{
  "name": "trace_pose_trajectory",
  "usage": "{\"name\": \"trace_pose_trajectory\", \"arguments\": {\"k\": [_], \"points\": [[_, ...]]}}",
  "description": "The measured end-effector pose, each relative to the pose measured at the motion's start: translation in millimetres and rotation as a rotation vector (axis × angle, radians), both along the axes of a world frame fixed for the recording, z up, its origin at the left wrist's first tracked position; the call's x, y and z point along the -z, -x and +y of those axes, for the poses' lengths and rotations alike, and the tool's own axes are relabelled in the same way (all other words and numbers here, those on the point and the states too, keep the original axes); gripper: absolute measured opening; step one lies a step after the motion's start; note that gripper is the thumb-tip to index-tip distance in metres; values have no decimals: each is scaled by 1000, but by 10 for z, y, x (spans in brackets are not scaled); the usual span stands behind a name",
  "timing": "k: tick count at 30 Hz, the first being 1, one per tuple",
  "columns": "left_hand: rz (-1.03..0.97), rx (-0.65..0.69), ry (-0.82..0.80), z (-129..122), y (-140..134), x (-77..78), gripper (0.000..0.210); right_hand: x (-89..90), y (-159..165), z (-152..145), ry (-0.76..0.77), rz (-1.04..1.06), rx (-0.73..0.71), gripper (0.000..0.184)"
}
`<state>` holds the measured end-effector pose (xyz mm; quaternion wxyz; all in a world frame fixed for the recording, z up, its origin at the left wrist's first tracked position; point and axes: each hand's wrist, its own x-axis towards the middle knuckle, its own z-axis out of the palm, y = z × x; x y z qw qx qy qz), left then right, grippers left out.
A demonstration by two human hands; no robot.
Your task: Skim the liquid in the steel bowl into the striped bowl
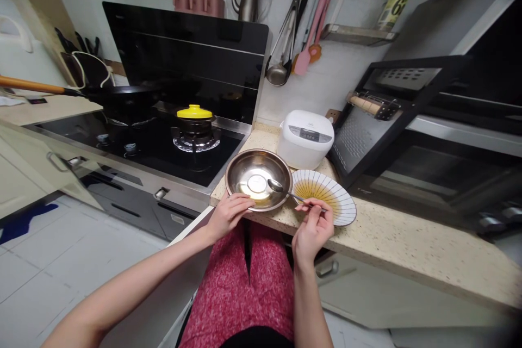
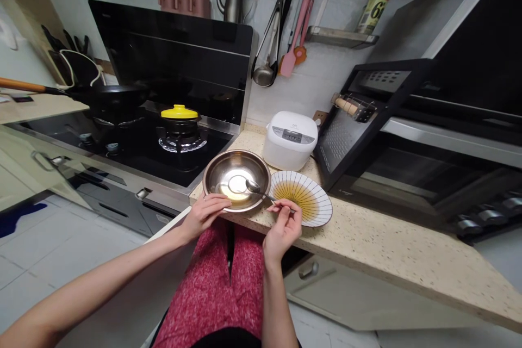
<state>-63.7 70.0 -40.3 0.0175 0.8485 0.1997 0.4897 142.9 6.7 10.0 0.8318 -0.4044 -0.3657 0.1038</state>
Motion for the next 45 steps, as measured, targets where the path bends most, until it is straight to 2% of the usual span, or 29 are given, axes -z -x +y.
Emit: {"name": "trace_pose_trajectory", "arguments": {"k": [6, 10, 15, 20, 23, 27, 32, 36, 39, 42, 45], "points": [[-3, 1, -9, 1, 7, -10, 28, -170, -117, 0, -88, 47, 51, 19], [-28, 23, 3, 13, 7, 2, 29, -232, -218, -32, -111, 36, 135, 19], [-30, 32, 2, 15, 9, 2, 29, -211, -325, -105, -88, 0, 238, 21], [-24, 20, -22, 10, 7, -14, 27, -108, -374, -140, -62, -101, 319, 22], [-23, 20, -41, 11, 3, -21, 26, -10, -398, -142, -58, -213, 360, 20], [-34, 22, -45, 12, -3, -23, 26, 99, -450, -157, -45, -478, 412, 16], [-26, 22, -34, 13, -2, -7, 25, 80, -507, -178, -112, -861, 458, 17], [-17, 9, -31, 15, -2, 6, 24, 52, -521, -183, -159, -985, 451, 23], [-17, 5, -30, 16, -3, 10, 26, 55, -476, -195, -150, -872, 444, 18], [-17, 8, -25, 16, -4, 13, 28, 32, -363, -214, -148, -521, 426, 14], [-15, 12, -8, 16, -3, 16, 30, -6, -216, -229, -155, -232, 325, 14]]}}
